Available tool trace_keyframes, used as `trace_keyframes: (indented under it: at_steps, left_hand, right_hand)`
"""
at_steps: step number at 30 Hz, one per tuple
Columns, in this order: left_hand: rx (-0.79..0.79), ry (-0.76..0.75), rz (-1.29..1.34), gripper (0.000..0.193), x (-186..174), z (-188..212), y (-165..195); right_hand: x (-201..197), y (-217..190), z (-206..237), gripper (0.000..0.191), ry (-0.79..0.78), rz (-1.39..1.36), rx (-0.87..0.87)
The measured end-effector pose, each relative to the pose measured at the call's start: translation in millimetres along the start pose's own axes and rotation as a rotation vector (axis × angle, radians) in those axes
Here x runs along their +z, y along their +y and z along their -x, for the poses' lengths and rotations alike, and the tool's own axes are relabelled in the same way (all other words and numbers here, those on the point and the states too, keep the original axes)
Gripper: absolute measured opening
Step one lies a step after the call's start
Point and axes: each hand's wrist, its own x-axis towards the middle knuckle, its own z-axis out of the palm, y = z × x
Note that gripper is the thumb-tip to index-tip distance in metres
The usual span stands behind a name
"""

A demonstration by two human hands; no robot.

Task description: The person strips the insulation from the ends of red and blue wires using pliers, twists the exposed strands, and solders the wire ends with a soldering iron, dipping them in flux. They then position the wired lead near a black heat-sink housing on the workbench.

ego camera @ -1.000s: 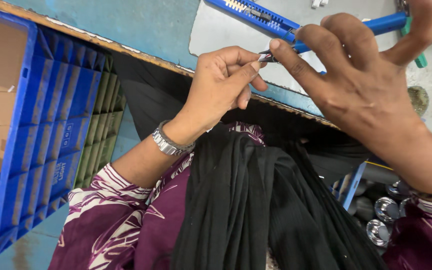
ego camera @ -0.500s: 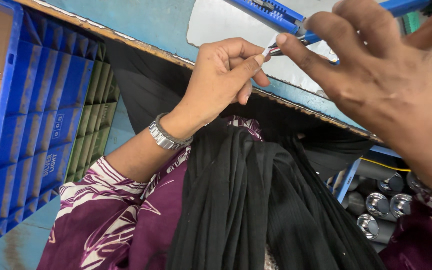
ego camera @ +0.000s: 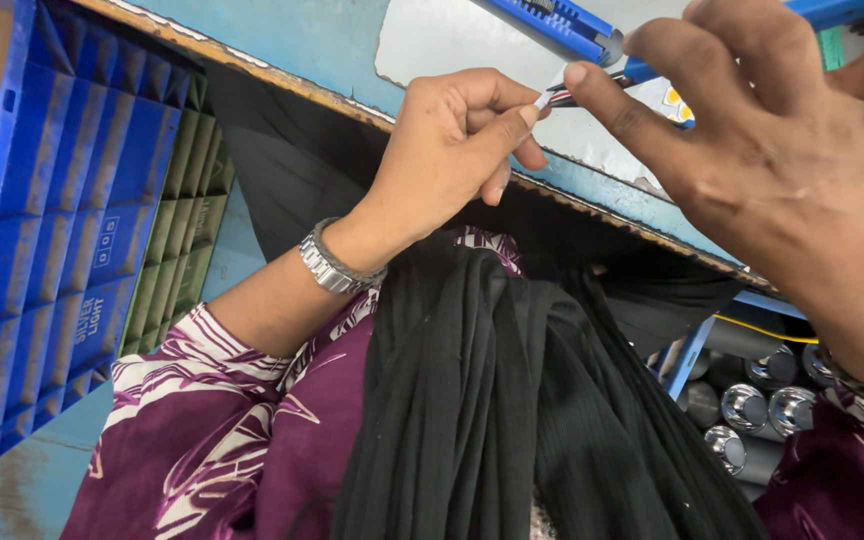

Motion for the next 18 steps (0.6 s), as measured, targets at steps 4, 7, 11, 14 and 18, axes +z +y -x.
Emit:
trace_keyframes:
  at_steps: [4, 7, 11, 14, 18]
  left_hand:
    - [0.008, 0.007, -0.048, 0.017, 1.3, 0.8, 1.7]
    - [0.046, 0.034, -0.168, 0.016, 3.7, 4.1, 3.6]
    - [0.070, 0.082, -0.243, 0.015, 9.5, 5.8, 5.2]
    - [0.083, 0.078, -0.265, 0.015, 10.0, 6.0, 6.8]
    - [0.045, 0.041, -0.191, 0.015, 7.3, 4.4, 8.3]
  right_hand:
    - [-0.7, -1.2, -1.1, 0.045, 0.002, 0.016, -0.008]
    - [0.2, -1.0, 0.5, 0.050, 0.001, -0.006, 0.001]
    - [8.2, -0.3, 6.6, 0.043, 0.036, -0.046, 0.003]
    - [17.1, 0.8, 12.4, 0.045, 0.057, -0.131, 0.009]
    - [25.5, 3.6, 17.8, 0.040, 0.106, -0.069, -0.013]
